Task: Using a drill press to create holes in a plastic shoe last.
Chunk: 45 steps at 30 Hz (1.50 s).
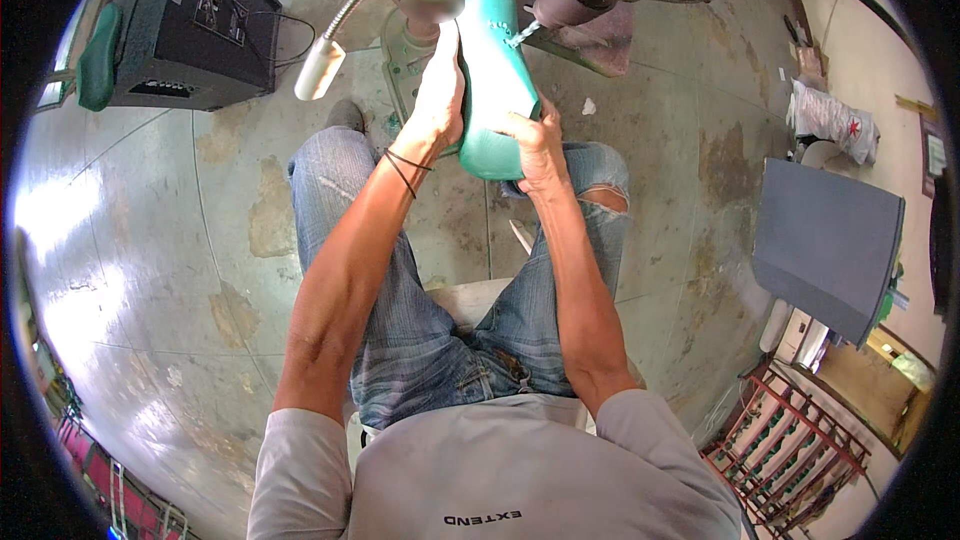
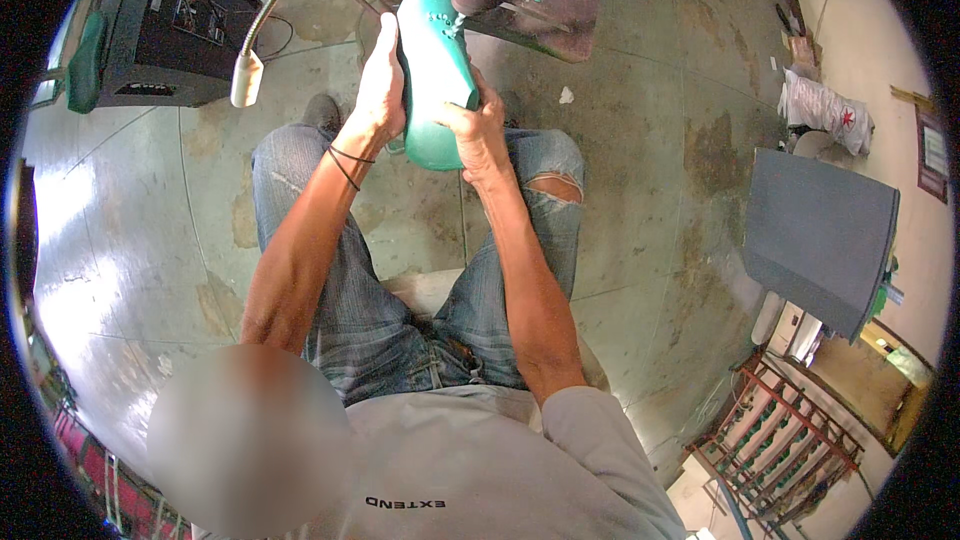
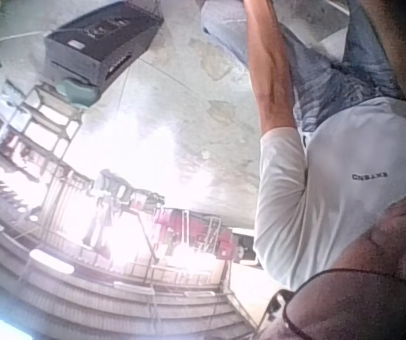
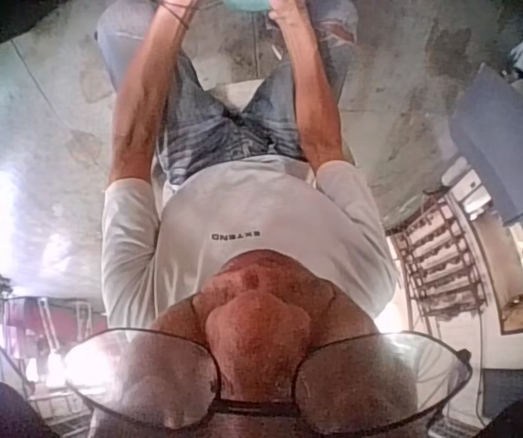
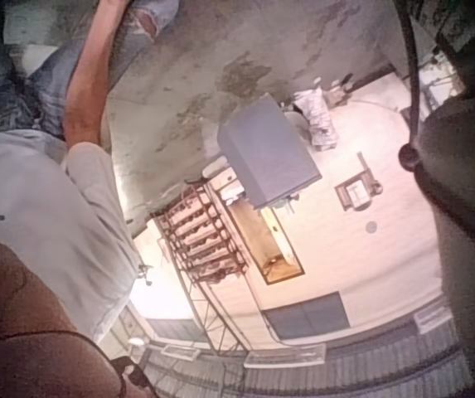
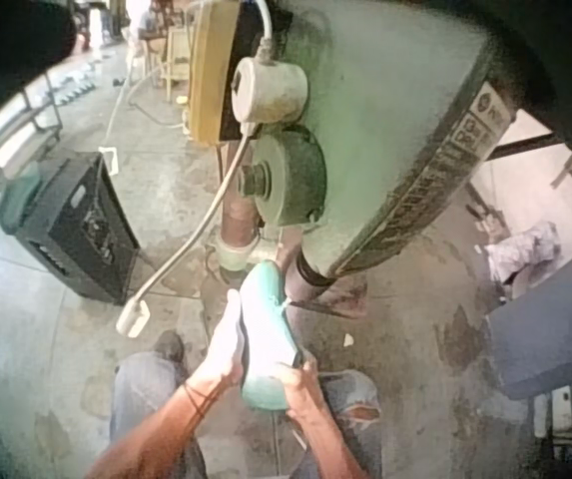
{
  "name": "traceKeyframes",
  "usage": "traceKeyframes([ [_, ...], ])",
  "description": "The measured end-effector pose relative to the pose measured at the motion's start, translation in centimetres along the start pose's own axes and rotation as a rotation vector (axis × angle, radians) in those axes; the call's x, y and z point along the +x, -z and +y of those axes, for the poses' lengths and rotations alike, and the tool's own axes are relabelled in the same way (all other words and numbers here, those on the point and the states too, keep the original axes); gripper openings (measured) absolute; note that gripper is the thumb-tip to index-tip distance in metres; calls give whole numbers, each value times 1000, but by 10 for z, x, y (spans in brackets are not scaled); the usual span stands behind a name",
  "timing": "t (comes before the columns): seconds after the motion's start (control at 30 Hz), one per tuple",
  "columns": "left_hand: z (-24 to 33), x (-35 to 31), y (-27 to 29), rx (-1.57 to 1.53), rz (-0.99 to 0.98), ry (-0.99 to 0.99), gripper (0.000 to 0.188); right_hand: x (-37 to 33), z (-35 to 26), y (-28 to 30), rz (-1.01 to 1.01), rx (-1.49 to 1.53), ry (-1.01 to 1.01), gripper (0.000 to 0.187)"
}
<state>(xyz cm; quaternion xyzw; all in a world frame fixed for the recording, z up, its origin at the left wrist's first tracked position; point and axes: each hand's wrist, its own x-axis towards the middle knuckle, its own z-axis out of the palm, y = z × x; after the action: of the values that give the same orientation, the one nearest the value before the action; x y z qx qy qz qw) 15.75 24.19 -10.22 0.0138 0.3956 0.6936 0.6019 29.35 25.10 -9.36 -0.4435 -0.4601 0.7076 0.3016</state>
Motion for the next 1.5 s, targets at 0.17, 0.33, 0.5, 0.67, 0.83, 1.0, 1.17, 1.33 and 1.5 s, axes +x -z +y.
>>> traceKeyframes([
  [0.17, -4, 7, 9, -46, -51, 48, 74, -3, -3, -1, -8, 29, -52, 53],
  [0.33, -27, 15, 21, 22, -4, -71, 59, 2, 1, 0, 24, -104, -49, 62],
  [0.5, -29, 10, 40, 781, 189, -264, 70, -20, 12, 0, 118, -827, 221, 79],
  [0.67, -4, 5, 63, 826, 146, -402, 44, -49, 2, 2, -21, -738, 111, 84],
  [0.83, 8, -18, 84, 385, -42, -59, 31, -67, -1, -8, 49, -792, 138, 81],
  [1.0, 24, -38, 90, 491, -173, -36, 35, -75, 8, -16, 69, -928, 253, 81],
  [1.17, 22, -46, 77, 569, -206, -98, 46, -78, 13, -16, 56, -853, 233, 82],
  [1.33, 14, -40, 73, 692, -118, -258, 47, -79, 13, -18, 45, -867, 325, 82],
  [1.5, 23, -29, 83, -79, -374, 86, 36, -83, -4, -3, -241, -196, -8, 83],
])
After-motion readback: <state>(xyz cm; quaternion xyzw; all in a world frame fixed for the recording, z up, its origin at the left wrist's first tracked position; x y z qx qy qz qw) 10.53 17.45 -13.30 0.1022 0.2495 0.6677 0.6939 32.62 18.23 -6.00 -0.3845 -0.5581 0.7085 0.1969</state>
